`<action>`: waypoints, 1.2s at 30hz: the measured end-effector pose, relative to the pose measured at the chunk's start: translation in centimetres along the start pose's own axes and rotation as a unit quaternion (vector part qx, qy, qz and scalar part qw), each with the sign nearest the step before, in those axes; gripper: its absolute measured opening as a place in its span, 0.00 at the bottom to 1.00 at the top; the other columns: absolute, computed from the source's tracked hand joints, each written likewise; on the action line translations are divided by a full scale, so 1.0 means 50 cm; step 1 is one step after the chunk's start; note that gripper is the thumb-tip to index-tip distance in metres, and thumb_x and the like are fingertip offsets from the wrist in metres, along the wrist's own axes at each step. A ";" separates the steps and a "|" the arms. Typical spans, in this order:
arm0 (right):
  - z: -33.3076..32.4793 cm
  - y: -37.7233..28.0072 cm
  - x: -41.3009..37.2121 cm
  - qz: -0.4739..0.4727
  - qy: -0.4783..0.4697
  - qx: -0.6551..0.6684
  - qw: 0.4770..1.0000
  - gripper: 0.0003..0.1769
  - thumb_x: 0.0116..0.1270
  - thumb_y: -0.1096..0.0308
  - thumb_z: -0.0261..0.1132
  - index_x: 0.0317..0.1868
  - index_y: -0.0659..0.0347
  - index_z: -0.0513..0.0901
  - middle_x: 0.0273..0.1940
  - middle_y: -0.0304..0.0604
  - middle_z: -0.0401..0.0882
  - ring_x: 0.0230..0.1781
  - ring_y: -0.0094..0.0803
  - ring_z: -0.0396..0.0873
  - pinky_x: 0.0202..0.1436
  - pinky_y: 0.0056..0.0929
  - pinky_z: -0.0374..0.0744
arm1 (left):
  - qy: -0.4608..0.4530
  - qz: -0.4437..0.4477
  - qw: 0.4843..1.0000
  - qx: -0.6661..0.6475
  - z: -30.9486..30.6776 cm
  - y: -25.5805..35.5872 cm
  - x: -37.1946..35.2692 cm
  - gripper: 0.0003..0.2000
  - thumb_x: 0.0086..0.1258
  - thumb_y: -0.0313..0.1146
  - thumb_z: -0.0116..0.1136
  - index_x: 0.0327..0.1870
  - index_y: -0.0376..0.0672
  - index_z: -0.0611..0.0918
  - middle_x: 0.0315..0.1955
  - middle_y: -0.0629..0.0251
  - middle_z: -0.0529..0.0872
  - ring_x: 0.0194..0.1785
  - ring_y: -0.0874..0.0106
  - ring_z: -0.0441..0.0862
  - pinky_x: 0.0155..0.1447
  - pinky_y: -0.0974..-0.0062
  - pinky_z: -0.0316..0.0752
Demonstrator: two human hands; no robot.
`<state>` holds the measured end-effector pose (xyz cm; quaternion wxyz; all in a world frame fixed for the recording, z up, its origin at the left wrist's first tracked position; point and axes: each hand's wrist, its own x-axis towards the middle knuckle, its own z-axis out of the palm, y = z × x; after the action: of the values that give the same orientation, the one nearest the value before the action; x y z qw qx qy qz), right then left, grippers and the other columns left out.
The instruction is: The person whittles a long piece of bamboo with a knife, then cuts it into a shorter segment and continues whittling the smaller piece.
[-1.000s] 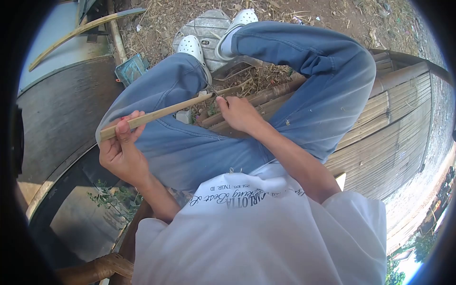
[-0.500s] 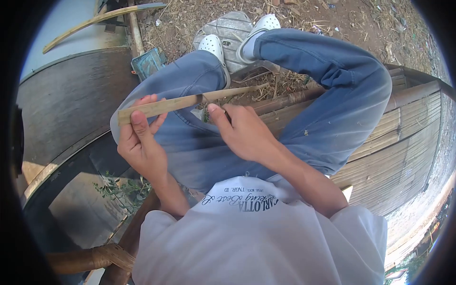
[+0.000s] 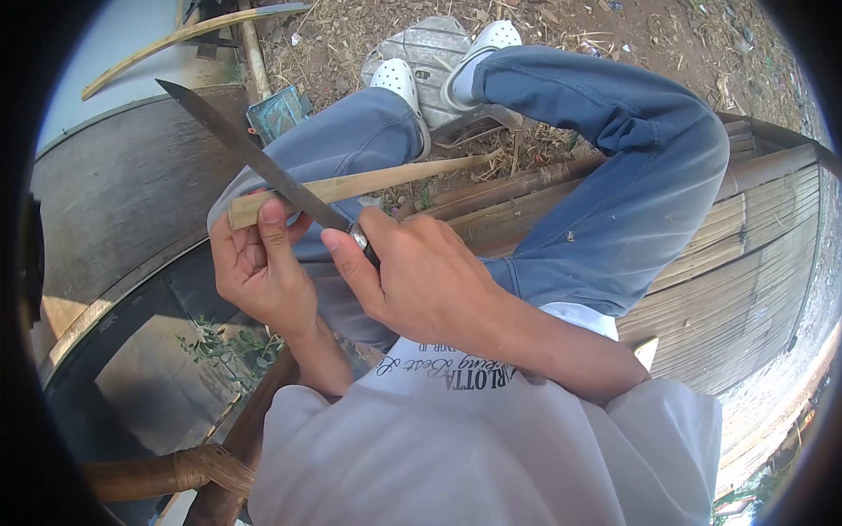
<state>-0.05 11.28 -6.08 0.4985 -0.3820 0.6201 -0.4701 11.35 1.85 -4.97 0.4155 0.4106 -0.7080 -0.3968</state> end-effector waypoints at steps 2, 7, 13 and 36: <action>0.002 0.015 0.008 0.031 0.012 -0.064 0.997 0.28 0.76 0.52 0.52 0.29 0.72 0.75 0.21 0.67 0.76 0.26 0.67 0.76 0.36 0.56 0.75 | 0.016 0.004 1.000 0.008 -0.002 -0.007 0.008 0.10 0.69 0.24 0.62 0.45 0.26 0.77 0.35 0.50 0.86 0.37 0.68 0.86 0.39 0.72 0.88; -0.013 0.268 0.042 0.210 0.022 -0.148 0.966 0.34 0.78 0.49 0.44 0.33 0.76 0.80 0.27 0.69 0.79 0.33 0.65 0.80 0.43 0.52 0.76 | -0.018 0.029 0.999 -0.018 -0.004 -0.021 -0.010 0.11 0.68 0.23 0.62 0.45 0.26 0.76 0.37 0.47 0.85 0.39 0.63 0.87 0.40 0.68 0.89; -0.013 0.019 0.016 0.031 0.041 0.051 0.997 0.25 0.76 0.56 0.53 0.29 0.72 0.75 0.19 0.64 0.75 0.22 0.64 0.75 0.29 0.52 0.73 | 0.005 0.051 0.998 0.024 0.017 -0.012 0.002 0.12 0.68 0.22 0.61 0.46 0.26 0.73 0.37 0.46 0.84 0.40 0.62 0.87 0.40 0.68 0.89; 0.004 0.021 0.018 0.039 0.040 0.030 0.998 0.24 0.75 0.56 0.54 0.29 0.71 0.73 0.19 0.67 0.75 0.24 0.66 0.76 0.32 0.55 0.75 | 0.021 0.072 0.997 0.027 0.025 -0.017 -0.001 0.11 0.69 0.23 0.61 0.45 0.29 0.71 0.36 0.47 0.84 0.36 0.67 0.86 0.33 0.75 0.88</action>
<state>-0.06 10.66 -7.36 0.5024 -0.3231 0.6397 -0.4838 10.44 1.89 -6.20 0.4464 0.3777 -0.7375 -0.3378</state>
